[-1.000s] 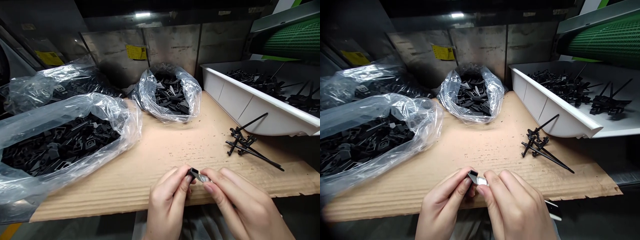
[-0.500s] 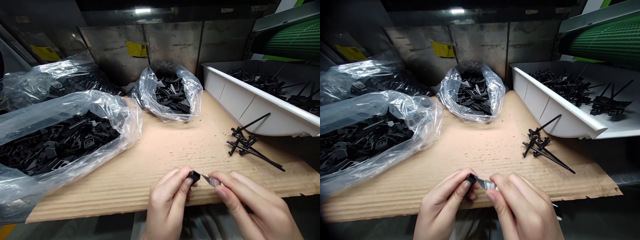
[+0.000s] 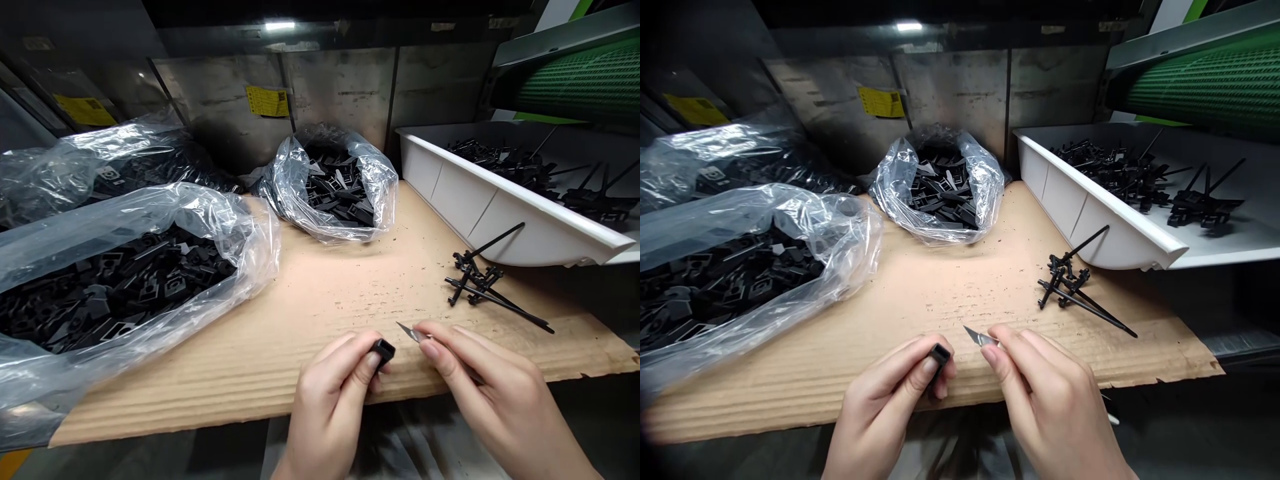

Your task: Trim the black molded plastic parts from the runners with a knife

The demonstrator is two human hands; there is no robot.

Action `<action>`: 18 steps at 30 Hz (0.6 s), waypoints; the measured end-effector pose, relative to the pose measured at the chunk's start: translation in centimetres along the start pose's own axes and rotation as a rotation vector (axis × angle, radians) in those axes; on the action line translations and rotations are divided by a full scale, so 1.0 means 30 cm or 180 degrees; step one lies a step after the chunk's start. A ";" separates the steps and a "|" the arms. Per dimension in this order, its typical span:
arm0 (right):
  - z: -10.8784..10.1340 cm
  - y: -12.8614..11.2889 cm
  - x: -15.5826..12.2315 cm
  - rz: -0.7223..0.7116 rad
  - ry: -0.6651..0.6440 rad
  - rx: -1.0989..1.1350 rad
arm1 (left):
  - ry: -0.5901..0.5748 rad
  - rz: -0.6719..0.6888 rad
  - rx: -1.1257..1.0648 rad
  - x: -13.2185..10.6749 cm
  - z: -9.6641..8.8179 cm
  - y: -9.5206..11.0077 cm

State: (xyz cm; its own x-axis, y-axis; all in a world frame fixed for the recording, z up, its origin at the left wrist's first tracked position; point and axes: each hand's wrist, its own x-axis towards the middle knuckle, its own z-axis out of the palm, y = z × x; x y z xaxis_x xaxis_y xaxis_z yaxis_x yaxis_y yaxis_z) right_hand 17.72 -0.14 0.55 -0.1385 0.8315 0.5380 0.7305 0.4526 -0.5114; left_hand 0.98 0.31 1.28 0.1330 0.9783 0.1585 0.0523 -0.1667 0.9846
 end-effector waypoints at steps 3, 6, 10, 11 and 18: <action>-0.022 -0.010 0.009 0.0149 -0.0327 0.0474 | -0.0392 -0.0279 -0.0179 0.012 -0.018 0.015; -0.036 -0.040 0.029 0.0310 -0.0612 0.0839 | -0.0604 -0.0521 -0.0503 0.015 -0.036 0.027; -0.024 -0.075 0.055 0.0083 -0.0586 0.1027 | -0.0784 -0.0617 -0.0612 0.014 -0.048 0.030; -0.018 -0.079 0.059 0.0035 -0.0590 0.1089 | -0.0784 -0.0642 -0.0633 0.013 -0.048 0.028; -0.007 -0.084 0.075 -0.0028 -0.0738 0.1550 | -0.0750 -0.0578 -0.0742 0.009 -0.049 0.012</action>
State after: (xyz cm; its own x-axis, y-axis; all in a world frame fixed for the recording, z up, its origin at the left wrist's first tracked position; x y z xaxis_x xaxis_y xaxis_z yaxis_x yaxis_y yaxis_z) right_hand 15.72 0.52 3.19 -0.3276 0.8514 0.4097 0.3417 0.5110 -0.7888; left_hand -0.42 0.68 1.79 0.3678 0.9298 -0.0145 -0.1273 0.0657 0.9897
